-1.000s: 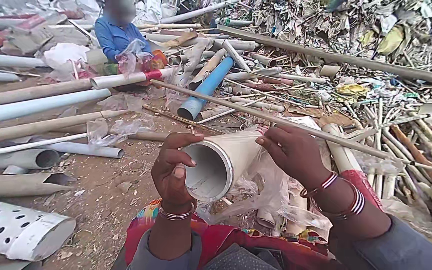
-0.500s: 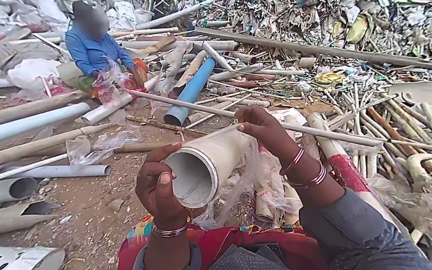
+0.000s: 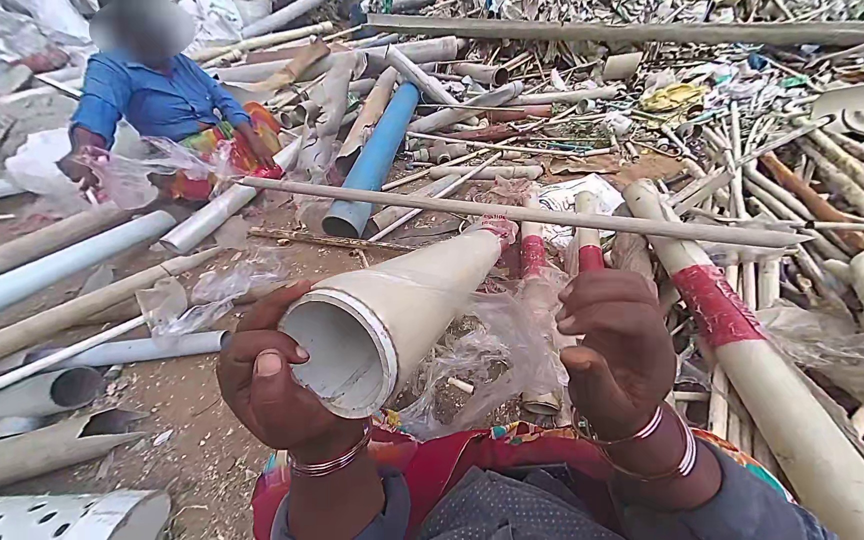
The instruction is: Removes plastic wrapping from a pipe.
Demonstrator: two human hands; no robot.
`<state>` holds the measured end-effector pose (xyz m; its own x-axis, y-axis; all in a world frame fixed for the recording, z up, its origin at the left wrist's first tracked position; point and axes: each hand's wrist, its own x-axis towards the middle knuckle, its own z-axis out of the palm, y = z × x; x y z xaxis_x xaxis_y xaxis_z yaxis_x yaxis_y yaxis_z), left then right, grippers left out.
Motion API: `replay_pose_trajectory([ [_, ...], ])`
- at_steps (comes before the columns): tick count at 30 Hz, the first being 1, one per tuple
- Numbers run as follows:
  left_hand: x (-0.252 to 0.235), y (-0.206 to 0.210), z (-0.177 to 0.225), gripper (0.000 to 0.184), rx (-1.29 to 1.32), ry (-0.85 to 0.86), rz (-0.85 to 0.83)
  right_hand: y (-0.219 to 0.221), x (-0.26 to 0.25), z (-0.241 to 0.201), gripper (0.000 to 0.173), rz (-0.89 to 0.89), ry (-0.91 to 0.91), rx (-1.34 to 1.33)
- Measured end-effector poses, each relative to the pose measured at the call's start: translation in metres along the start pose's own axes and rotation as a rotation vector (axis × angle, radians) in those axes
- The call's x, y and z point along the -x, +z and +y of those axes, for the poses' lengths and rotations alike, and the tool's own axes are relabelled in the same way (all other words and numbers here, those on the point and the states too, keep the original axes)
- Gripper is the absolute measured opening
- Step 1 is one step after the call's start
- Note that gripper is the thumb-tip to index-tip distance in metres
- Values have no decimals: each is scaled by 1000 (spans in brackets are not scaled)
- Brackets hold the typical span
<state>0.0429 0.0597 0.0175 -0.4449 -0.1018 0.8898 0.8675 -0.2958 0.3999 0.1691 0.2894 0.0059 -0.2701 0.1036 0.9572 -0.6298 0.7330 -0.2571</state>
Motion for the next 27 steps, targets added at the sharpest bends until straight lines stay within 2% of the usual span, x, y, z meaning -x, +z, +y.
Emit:
replay_pose_trajectory([
  [2,-2,-2,-1,29,2,-1,4,-3,-5,-16,39,-270,-29,-250],
  [4,-3,-1,-2,29,-3,7,15,6,-3,-21,40,-643,83,-334],
  [6,-3,-2,-2,29,-9,16,12,17,-3,-18,38,-969,414,-234],
  [8,-3,-2,-1,29,-6,22,-6,32,-4,-5,46,-1052,756,-77],
  [10,-2,-3,-1,30,-4,35,-40,39,1,9,50,-918,948,28],
  [13,0,-2,1,28,21,19,-35,40,5,16,52,-692,1029,99],
  [15,0,-2,2,27,29,17,-47,39,7,21,49,-610,986,64],
  [19,-1,-5,1,27,41,16,-68,50,28,29,20,-319,747,-168],
  [21,-3,-8,-1,27,61,22,-108,53,31,28,9,-201,759,-301],
  [24,-5,-12,-1,27,28,23,-152,56,31,31,7,-48,789,-488],
  [27,-6,-14,-1,29,-19,31,-158,62,36,34,12,49,758,-526],
])
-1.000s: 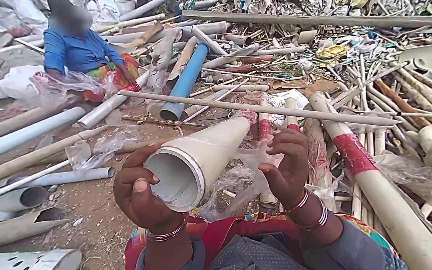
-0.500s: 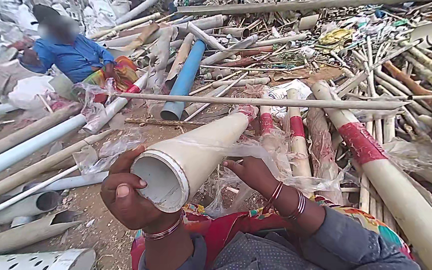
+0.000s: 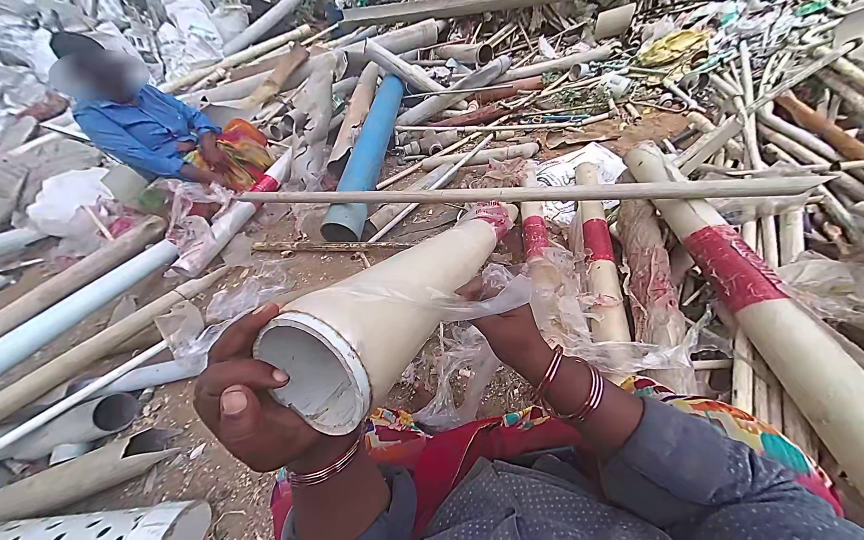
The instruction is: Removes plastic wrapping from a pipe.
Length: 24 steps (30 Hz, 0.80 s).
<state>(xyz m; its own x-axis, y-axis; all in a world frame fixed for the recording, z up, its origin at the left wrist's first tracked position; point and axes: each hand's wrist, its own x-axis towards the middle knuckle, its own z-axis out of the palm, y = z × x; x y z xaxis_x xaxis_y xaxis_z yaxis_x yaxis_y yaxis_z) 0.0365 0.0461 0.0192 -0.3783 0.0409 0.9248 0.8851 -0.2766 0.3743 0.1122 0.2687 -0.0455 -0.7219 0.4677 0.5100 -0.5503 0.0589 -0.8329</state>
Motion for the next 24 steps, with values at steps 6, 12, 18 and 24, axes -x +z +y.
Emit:
replay_pose_trajectory([
  [6,-3,11,4,31,-6,-6,63,7,3,7,11,44,-177,-44],
  [12,-2,17,4,37,-2,-25,115,11,5,5,18,37,-246,-46],
  [18,0,19,3,39,26,15,110,11,4,-5,22,47,-146,-93],
  [24,-1,21,6,41,-49,76,56,0,-3,-6,20,-41,-46,-82],
])
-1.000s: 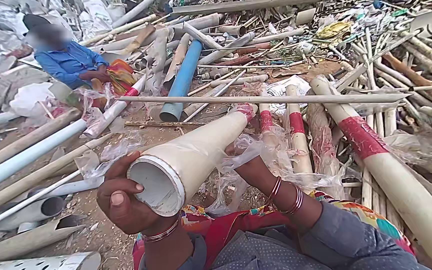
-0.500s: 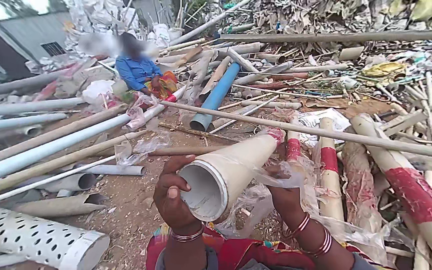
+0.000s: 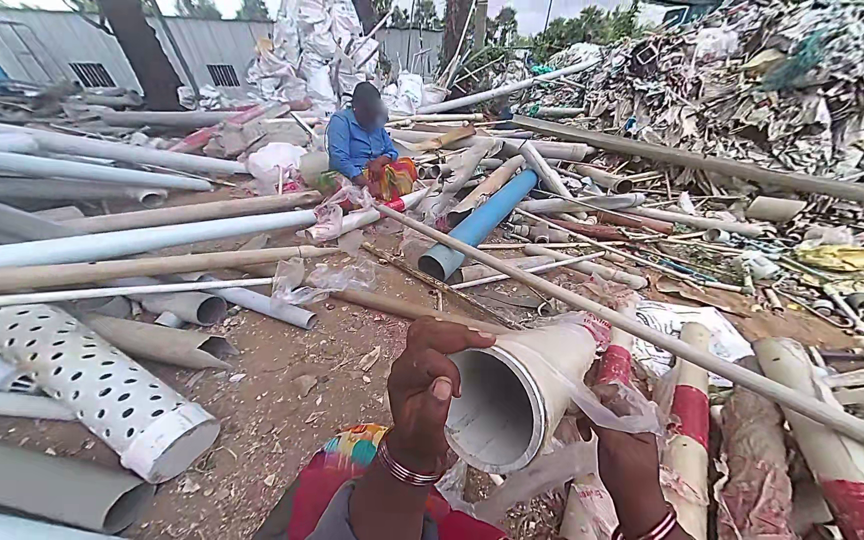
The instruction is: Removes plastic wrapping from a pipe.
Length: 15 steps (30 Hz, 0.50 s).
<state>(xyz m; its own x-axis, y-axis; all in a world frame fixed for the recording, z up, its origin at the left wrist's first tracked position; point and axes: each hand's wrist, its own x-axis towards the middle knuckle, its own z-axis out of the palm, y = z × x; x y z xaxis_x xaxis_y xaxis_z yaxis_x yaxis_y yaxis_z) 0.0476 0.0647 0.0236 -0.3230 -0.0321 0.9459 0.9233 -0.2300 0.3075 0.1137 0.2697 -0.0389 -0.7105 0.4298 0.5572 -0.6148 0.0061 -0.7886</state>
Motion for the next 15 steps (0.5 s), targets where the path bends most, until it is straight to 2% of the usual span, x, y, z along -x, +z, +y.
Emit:
replay_pose_trajectory([
  [3,1,4,1,41,-10,26,-4,-9,-4,3,14,-34,2,15],
  [6,1,6,4,40,-7,48,-24,-11,-2,0,27,26,41,-6],
  [15,7,16,14,39,-56,79,-75,-4,-3,-20,43,114,16,-21],
])
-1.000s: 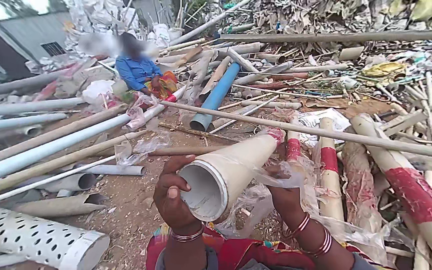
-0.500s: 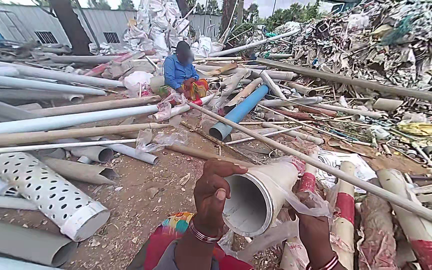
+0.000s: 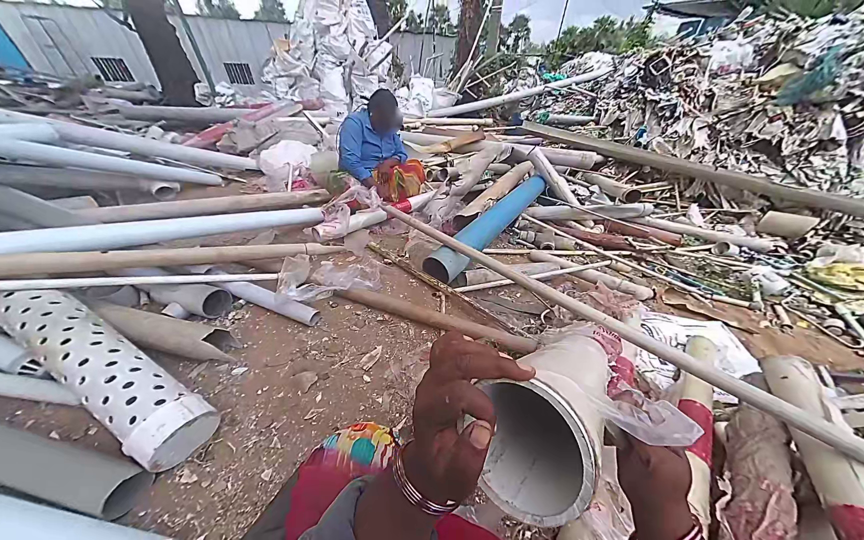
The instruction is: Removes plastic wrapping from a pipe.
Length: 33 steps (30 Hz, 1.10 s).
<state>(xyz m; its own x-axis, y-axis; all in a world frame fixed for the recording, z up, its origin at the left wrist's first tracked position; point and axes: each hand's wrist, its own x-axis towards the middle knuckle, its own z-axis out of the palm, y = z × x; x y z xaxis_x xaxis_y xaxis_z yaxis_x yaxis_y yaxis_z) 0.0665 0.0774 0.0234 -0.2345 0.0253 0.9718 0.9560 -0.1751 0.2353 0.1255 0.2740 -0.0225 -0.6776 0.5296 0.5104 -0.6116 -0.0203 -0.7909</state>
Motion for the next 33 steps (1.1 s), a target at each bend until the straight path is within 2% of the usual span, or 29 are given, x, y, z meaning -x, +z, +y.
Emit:
replay_pose_trajectory([
  [6,2,0,-1,39,-1,-2,18,0,-1,1,43,-4,33,-20],
  [12,-1,-12,-11,38,61,-10,26,2,1,6,40,-134,48,-39],
  [33,2,-20,-18,41,128,-20,21,9,4,7,33,-142,68,13],
])
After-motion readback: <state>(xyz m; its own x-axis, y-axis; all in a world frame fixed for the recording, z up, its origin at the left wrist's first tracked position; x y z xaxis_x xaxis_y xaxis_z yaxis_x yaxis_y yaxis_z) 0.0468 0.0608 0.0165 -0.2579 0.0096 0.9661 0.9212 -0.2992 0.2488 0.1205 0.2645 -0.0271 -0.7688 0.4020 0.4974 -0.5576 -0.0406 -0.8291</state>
